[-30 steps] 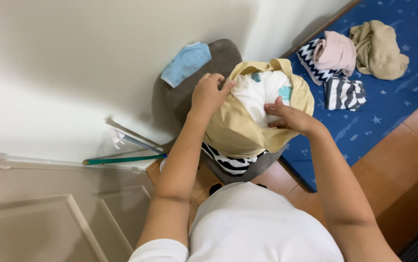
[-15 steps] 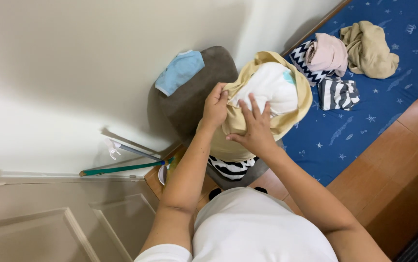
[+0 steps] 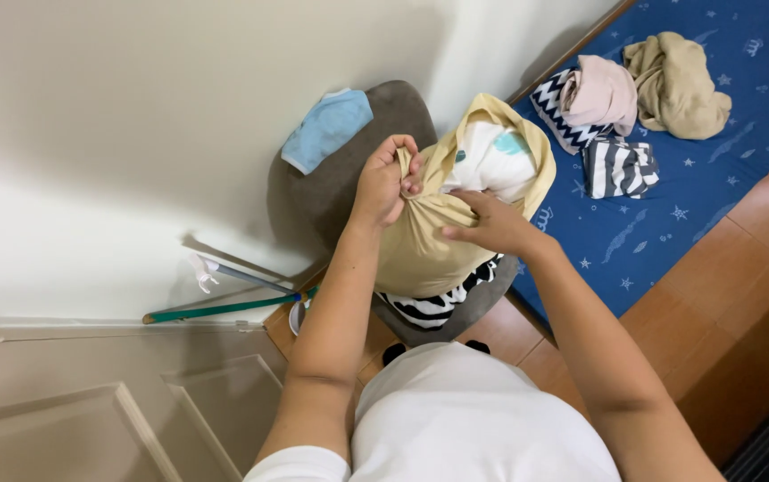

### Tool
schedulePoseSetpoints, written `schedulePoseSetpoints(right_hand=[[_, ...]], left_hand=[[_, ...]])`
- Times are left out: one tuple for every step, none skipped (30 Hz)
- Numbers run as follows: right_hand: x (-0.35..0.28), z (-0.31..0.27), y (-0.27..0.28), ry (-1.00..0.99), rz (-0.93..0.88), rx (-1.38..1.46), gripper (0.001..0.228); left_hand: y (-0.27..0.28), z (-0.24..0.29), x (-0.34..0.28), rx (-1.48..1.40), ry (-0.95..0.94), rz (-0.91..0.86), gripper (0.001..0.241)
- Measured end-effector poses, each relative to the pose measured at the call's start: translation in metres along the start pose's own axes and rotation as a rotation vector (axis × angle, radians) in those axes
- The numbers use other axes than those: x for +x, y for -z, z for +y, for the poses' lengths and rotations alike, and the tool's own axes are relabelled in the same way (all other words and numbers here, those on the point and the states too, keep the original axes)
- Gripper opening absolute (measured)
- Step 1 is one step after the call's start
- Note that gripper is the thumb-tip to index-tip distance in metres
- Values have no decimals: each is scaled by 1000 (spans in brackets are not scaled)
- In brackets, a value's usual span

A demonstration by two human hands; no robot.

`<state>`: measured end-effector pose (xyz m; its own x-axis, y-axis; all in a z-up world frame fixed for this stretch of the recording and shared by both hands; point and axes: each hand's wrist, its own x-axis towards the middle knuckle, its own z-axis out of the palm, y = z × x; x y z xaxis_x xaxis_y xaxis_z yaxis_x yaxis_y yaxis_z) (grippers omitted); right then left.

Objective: The person stuffs a white pillow into a beige pillowcase while standing in a room. They repeatedly adjust the pillow and the case, pulling the fabric over the corners and smoothing the surface to ensure a snug fit.

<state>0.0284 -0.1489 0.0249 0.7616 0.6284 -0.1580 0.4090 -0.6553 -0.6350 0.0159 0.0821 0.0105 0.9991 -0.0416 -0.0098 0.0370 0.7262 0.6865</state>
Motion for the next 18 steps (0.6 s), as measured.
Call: schedulePoseSetpoints(right_hand=[[-2,-4,9,1,2,-4,92],[-7,-7,18,-57,-10,188,78],[-11,-10,26,-114,-23,381,64],[-6,-4,30,-119,-21,379,64],[-2,2,35,-146,170,323,53],[7,6,42,-163,365,260,44],[19,8,46,-158,371,255,44],[29,10,48,-232,398,347,44],[39,11,49,-307,424,440,45],[47,6,46,-305,418,440,45],[56,1,44,-351,384,464,49],[65,-4,42,-394,354,489,52],[72,-7,41,-389,352,490,52],[78,-9,39,-400,328,511,49],[83,-11,37,-410,305,533,46],[90,-4,32,-409,301,531,46],[97,2,26,-379,273,543,37],[106,8,22,-346,247,554,28]], left_hand=[[2,-1,-1,-1,-3,-3,17],[2,-2,-2,51,5,-12,19],[3,-5,-3,103,12,-21,22],[-1,-8,-6,99,15,-24,22],[-5,-11,-8,141,51,11,22],[-9,-10,-8,185,76,43,23],[-11,-12,-7,185,70,36,23],[-12,-14,-12,193,69,-2,22],[-12,-16,-16,201,67,-39,21],[-5,-24,-18,201,66,-34,21],[2,-32,-20,339,69,-95,23],[8,-38,-20,481,70,-159,24],[1,-32,-27,484,67,-156,24],[-7,-27,-35,793,-98,-247,27],[-14,-23,-43,1101,-267,-338,31],[-24,-17,-51,1101,-268,-334,31],[-34,-11,-59,1221,-247,-296,31],[-45,-4,-65,1341,-227,-257,32]])
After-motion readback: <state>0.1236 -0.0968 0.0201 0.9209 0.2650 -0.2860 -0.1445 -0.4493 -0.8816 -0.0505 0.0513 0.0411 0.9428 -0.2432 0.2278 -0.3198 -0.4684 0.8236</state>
